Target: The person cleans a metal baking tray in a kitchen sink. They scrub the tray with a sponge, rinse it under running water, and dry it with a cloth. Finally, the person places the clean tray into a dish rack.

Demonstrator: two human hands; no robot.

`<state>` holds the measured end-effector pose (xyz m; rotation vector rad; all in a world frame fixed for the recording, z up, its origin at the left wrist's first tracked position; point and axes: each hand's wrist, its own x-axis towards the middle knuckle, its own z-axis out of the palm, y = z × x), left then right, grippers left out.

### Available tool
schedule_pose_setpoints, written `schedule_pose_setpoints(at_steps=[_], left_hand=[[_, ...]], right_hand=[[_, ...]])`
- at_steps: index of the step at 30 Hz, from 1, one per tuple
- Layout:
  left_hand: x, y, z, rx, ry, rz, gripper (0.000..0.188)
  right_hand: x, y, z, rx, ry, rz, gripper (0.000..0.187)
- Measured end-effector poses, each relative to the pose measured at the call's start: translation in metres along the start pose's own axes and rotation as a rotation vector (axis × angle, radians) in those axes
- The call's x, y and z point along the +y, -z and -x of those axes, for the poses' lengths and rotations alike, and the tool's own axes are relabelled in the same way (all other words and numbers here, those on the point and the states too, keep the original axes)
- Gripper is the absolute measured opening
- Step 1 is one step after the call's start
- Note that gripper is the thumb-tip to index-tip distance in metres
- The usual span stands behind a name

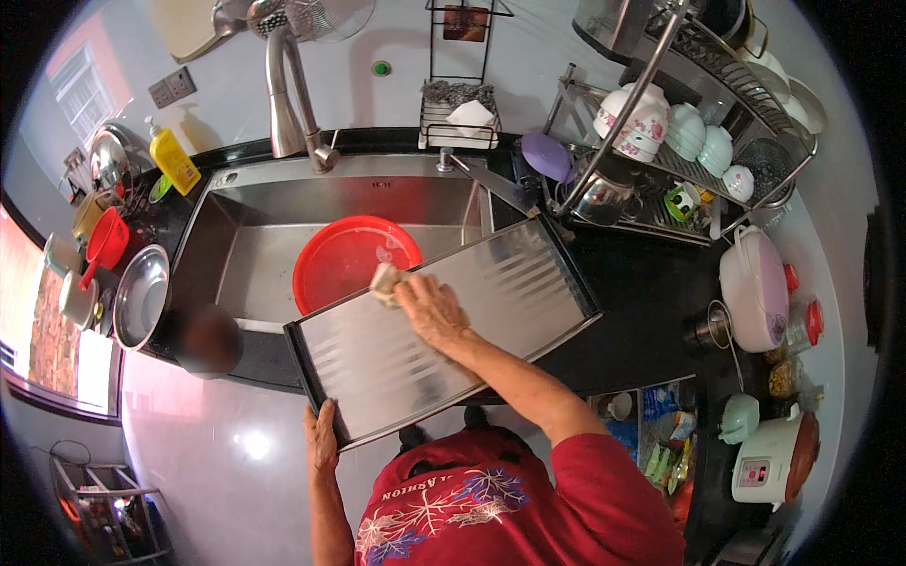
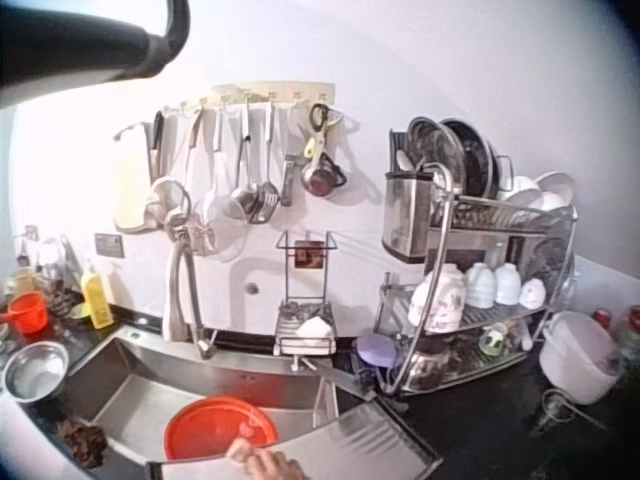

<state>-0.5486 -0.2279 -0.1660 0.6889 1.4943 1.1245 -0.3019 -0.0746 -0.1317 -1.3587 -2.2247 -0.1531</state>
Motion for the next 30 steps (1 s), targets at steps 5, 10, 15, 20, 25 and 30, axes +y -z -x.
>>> schedule_pose_setpoints(at_steps=[5, 10, 15, 20, 25, 30], left_hand=[[0.001, -0.001, 0.0, -0.028, -0.001, 0.002, 0.031], [0.003, -0.003, 0.005, -0.011, -0.018, 0.017, 0.033], [0.002, -0.001, 0.003, -0.014, -0.021, -0.052, 0.04], [-0.003, 0.004, 0.001, -0.008, -0.01, -0.113, 0.04], [0.004, -0.003, 0.006, 0.013, 0.01, -0.024, 0.031], [0.011, -0.009, 0.012, 0.019, 0.019, 0.03, 0.026]], right_hand=[[0.083, 0.032, 0.034, -0.086, -0.216, 0.272, 0.024], [0.136, 0.068, 0.057, -0.324, -0.382, 0.512, 0.018], [0.181, 0.116, 0.017, -0.048, -0.368, 0.386, 0.02], [0.202, 0.088, 0.024, -0.166, -0.307, 0.326, 0.038], [0.203, 0.111, 0.058, -0.199, -0.325, 0.148, 0.045], [0.195, 0.133, 0.118, -0.279, -0.484, 0.028, 0.042]])
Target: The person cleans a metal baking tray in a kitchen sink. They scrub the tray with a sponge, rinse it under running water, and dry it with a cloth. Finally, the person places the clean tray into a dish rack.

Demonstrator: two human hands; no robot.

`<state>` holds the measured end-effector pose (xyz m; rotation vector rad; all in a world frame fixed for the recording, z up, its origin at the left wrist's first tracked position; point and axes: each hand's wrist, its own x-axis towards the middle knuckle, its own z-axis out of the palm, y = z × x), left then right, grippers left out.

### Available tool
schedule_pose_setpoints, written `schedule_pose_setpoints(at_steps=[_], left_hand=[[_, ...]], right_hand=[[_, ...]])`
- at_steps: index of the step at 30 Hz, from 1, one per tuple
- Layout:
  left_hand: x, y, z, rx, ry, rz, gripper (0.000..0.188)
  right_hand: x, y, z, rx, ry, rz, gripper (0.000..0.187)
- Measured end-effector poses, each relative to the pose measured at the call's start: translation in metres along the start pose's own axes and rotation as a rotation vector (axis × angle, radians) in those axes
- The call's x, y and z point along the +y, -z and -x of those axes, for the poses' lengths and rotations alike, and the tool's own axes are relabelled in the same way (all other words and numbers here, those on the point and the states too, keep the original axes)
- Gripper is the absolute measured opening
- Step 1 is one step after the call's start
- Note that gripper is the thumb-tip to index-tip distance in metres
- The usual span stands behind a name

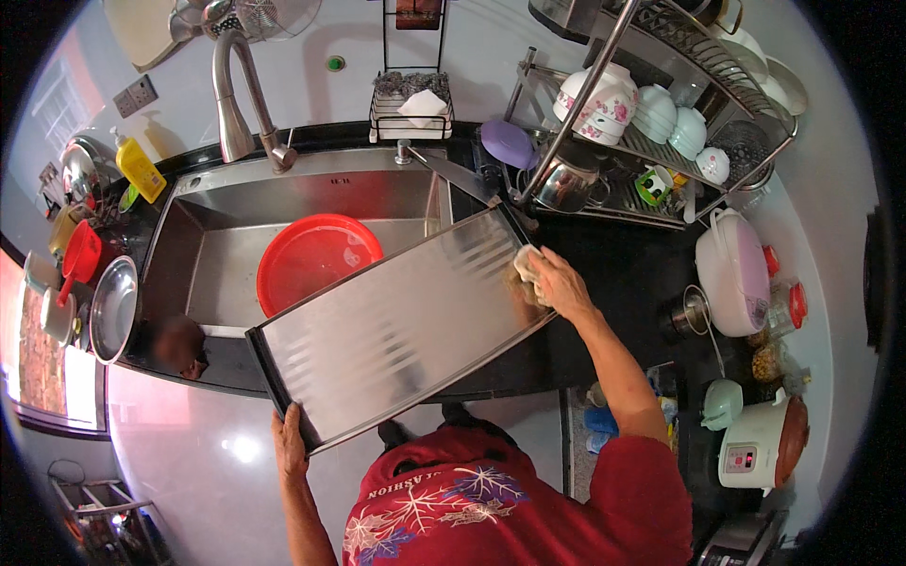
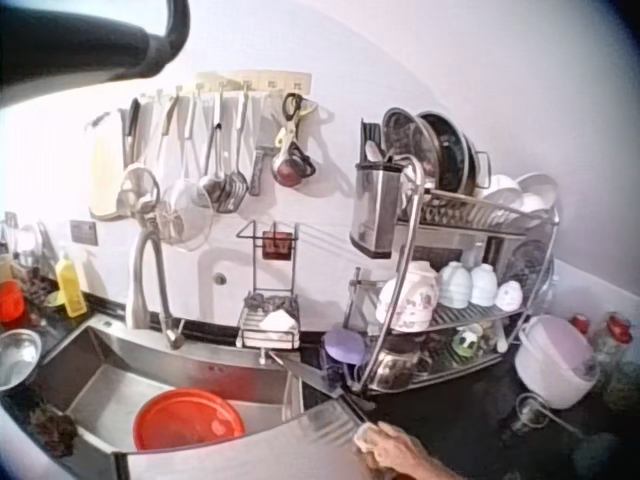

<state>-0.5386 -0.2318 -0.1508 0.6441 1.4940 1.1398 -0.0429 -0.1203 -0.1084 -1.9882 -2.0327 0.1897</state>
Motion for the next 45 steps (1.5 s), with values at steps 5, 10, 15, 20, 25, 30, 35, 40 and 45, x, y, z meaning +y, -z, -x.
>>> schedule_pose_setpoints(at_steps=[5, 10, 15, 20, 25, 30, 35, 40, 45], left_hand=[[-0.01, 0.008, -0.008, -0.02, -0.013, -0.025, 0.029], [-0.005, 0.006, -0.008, 0.009, -0.026, -0.122, 0.038], [-0.007, 0.01, -0.01, -0.036, -0.054, -0.12, 0.041], [-0.008, 0.009, -0.006, -0.01, -0.053, -0.149, 0.039], [-0.009, 0.01, -0.007, -0.003, -0.04, -0.129, 0.03], [-0.012, 0.008, -0.01, -0.009, -0.052, -0.077, 0.024], [-0.015, 0.015, -0.011, -0.031, -0.009, -0.094, 0.037], [-0.035, 0.022, -0.024, -0.007, -0.072, -0.275, 0.052], [-0.019, 0.016, -0.017, -0.032, -0.057, -0.307, 0.049]], right_hand=[[-0.025, 0.014, 0.055, -0.002, -0.157, 0.223, 0.029], [-0.062, 0.057, 0.019, -0.238, -0.332, 0.268, 0.02], [-0.057, 0.029, -0.057, 0.386, 0.015, 0.188, 0.026], [-0.043, -0.004, -0.073, 0.28, 0.171, 0.492, 0.035], [-0.042, -0.012, -0.037, 0.162, 0.148, 0.709, 0.032], [-0.039, -0.006, 0.009, -0.031, 0.018, 0.677, 0.033], [-0.061, 0.007, 0.036, -0.24, -0.264, 0.549, 0.022], [-0.06, -0.017, 0.022, 0.014, -0.4, 0.318, 0.027], [-0.091, -0.063, -0.016, 0.364, -0.173, 0.297, 0.032]])
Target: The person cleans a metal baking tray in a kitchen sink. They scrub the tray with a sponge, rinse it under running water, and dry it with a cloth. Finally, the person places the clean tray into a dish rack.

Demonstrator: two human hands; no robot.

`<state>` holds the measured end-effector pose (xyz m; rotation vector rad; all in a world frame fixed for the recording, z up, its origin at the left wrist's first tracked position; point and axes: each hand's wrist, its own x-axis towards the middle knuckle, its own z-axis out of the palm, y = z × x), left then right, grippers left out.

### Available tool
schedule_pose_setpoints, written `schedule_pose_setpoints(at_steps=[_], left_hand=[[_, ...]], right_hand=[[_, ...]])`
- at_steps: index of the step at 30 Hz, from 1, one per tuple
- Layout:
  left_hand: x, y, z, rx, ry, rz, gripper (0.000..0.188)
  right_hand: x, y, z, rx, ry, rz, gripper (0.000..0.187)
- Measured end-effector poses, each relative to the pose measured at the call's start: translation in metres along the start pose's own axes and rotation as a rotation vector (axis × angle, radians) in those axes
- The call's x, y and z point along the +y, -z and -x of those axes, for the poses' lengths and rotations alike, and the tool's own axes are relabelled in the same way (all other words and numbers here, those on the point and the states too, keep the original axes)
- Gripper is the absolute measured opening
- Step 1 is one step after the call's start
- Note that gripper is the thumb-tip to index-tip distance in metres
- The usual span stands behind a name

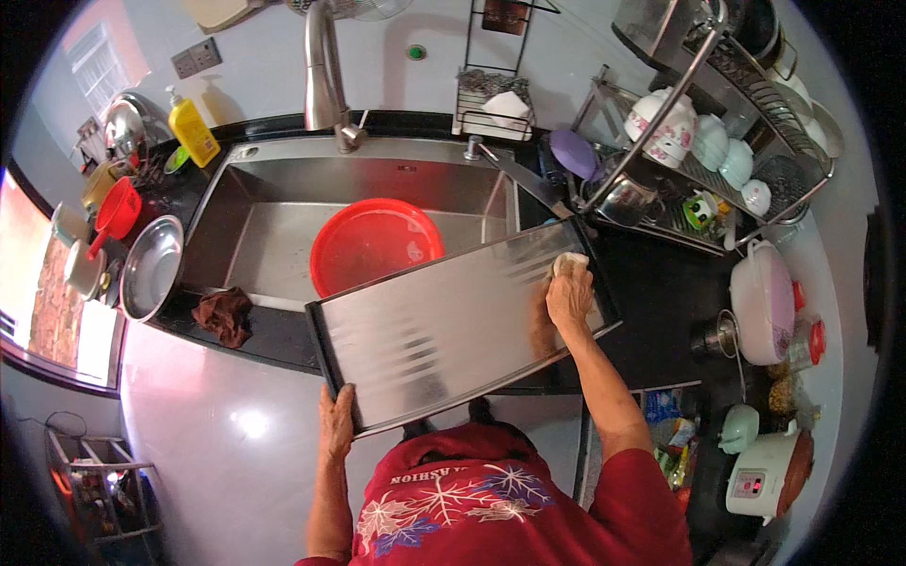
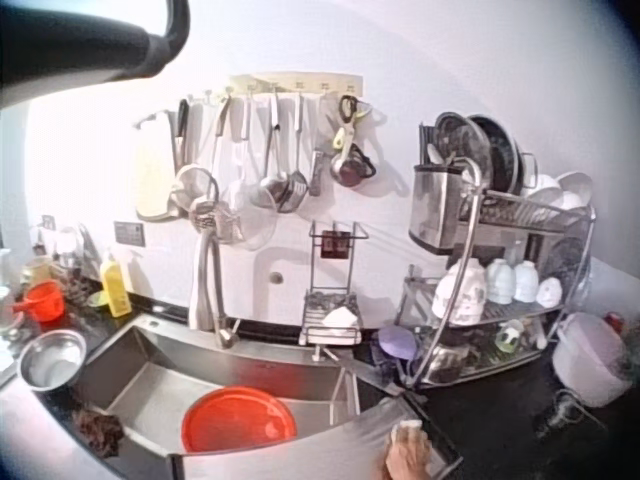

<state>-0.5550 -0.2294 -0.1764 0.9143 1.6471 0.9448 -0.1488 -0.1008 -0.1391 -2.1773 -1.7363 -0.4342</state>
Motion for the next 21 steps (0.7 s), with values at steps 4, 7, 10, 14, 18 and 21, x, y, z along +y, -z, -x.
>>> schedule_pose_setpoints(at_steps=[4, 7, 10, 14, 18, 21], left_hand=[[0.005, -0.001, 0.002, 0.041, 0.01, 0.001, 0.053], [-0.005, 0.002, 0.0, 0.038, 0.03, -0.055, 0.06], [0.01, 0.001, 0.006, 0.03, 0.023, -0.055, 0.057], [0.049, -0.004, 0.021, 0.03, 0.069, -0.1, 0.058], [0.038, -0.006, 0.018, 0.077, 0.063, 0.12, 0.06], [-0.028, -0.004, -0.012, 0.007, -0.01, 0.445, 0.049]], right_hand=[[-0.063, -0.006, -0.001, -0.074, 0.088, -0.177, 0.036], [-0.131, 0.002, 0.015, -0.12, 0.224, -0.245, 0.036], [-0.199, 0.008, 0.039, -0.129, 0.38, -0.348, 0.039], [-0.253, 0.019, 0.067, -0.168, 0.638, -0.569, 0.04], [-0.257, 0.043, 0.091, -0.361, 0.809, -0.653, 0.034], [-0.229, 0.047, 0.102, -0.577, 0.969, -0.704, 0.026]])
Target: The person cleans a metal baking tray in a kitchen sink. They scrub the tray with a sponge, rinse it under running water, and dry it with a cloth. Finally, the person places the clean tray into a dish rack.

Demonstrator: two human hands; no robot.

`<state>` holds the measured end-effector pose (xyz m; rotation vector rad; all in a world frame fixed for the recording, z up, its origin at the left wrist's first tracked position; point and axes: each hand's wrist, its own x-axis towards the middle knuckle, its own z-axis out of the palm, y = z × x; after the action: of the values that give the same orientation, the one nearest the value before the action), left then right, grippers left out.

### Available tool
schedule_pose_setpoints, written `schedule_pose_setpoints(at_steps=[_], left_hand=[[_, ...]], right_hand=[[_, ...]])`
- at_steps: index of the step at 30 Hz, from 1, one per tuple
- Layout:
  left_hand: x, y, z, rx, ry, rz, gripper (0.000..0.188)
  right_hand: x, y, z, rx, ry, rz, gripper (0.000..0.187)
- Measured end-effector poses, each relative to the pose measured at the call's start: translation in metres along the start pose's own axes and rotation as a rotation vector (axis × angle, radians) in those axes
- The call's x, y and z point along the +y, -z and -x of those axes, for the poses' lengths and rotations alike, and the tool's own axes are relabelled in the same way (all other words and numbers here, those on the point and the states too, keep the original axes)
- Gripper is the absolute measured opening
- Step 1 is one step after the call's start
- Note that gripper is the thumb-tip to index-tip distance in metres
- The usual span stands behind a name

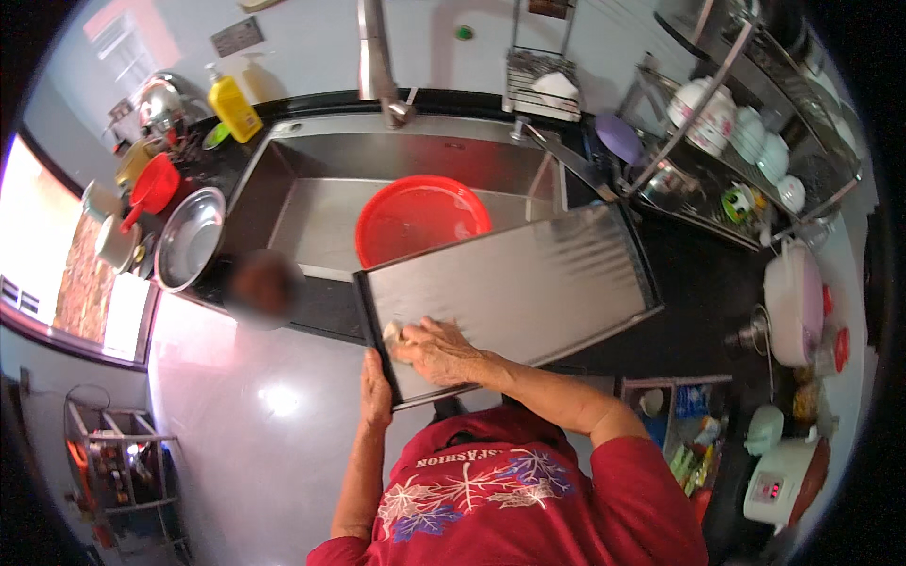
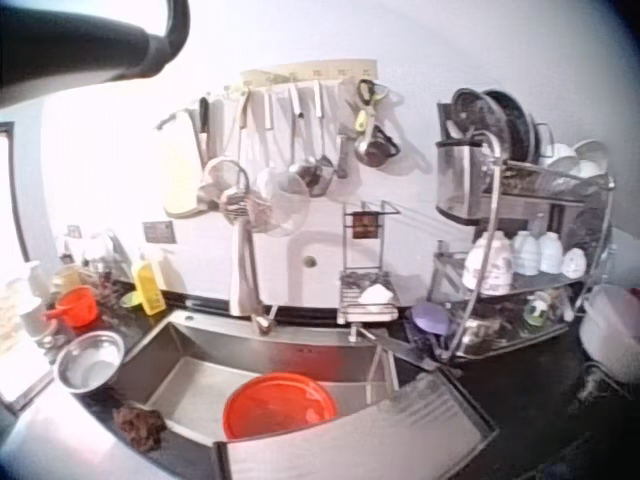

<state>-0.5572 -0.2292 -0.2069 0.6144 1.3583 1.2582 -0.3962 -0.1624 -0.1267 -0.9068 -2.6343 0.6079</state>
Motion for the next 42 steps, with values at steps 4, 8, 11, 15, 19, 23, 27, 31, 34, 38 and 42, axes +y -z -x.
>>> schedule_pose_setpoints(at_steps=[4, 8, 11, 15, 19, 23, 27, 31, 34, 38, 42], left_hand=[[0.034, -0.019, 0.016, -0.006, 0.044, -0.028, 0.033], [0.034, -0.02, 0.016, -0.018, 0.078, -0.071, 0.033], [0.036, -0.016, 0.019, -0.037, 0.117, -0.038, 0.029], [0.031, -0.009, 0.015, -0.08, 0.104, -0.032, 0.027], [0.032, -0.008, 0.014, -0.083, 0.148, -0.046, 0.03], [0.034, -0.013, 0.015, -0.107, 0.119, -0.043, 0.029], [0.034, -0.009, 0.013, -0.08, 0.116, -0.047, 0.027], [0.022, -0.006, 0.004, -0.082, 0.109, -0.079, 0.022], [0.017, -0.002, 0.001, -0.08, 0.07, -0.081, 0.02], [0.029, -0.011, 0.011, -0.097, 0.08, -0.064, 0.019], [0.04, -0.019, 0.021, -0.092, -0.035, -0.067, 0.022]], right_hand=[[0.014, 0.028, 0.048, -0.261, 0.126, -0.066, 0.027], [0.052, 0.064, 0.095, -0.29, -0.066, -0.204, 0.032], [0.088, 0.089, 0.133, -0.244, -0.146, -0.2, 0.031], [0.125, 0.123, 0.18, -0.179, -0.315, -0.237, 0.029], [0.154, 0.144, 0.217, -0.002, -0.701, -0.15, 0.022], [0.145, 0.143, 0.225, 0.557, -0.899, 0.465, 0.027], [0.126, 0.138, 0.224, 0.935, -0.948, 0.624, 0.041], [0.144, 0.119, 0.278, 1.195, -1.329, 0.023, 0.041], [0.137, 0.111, 0.276, 1.285, -1.378, -0.823, 0.053], [0.145, 0.108, 0.275, 1.407, -1.2, -1.187, 0.027], [0.154, 0.105, 0.289, 1.388, -1.165, -1.277, 0.021]])
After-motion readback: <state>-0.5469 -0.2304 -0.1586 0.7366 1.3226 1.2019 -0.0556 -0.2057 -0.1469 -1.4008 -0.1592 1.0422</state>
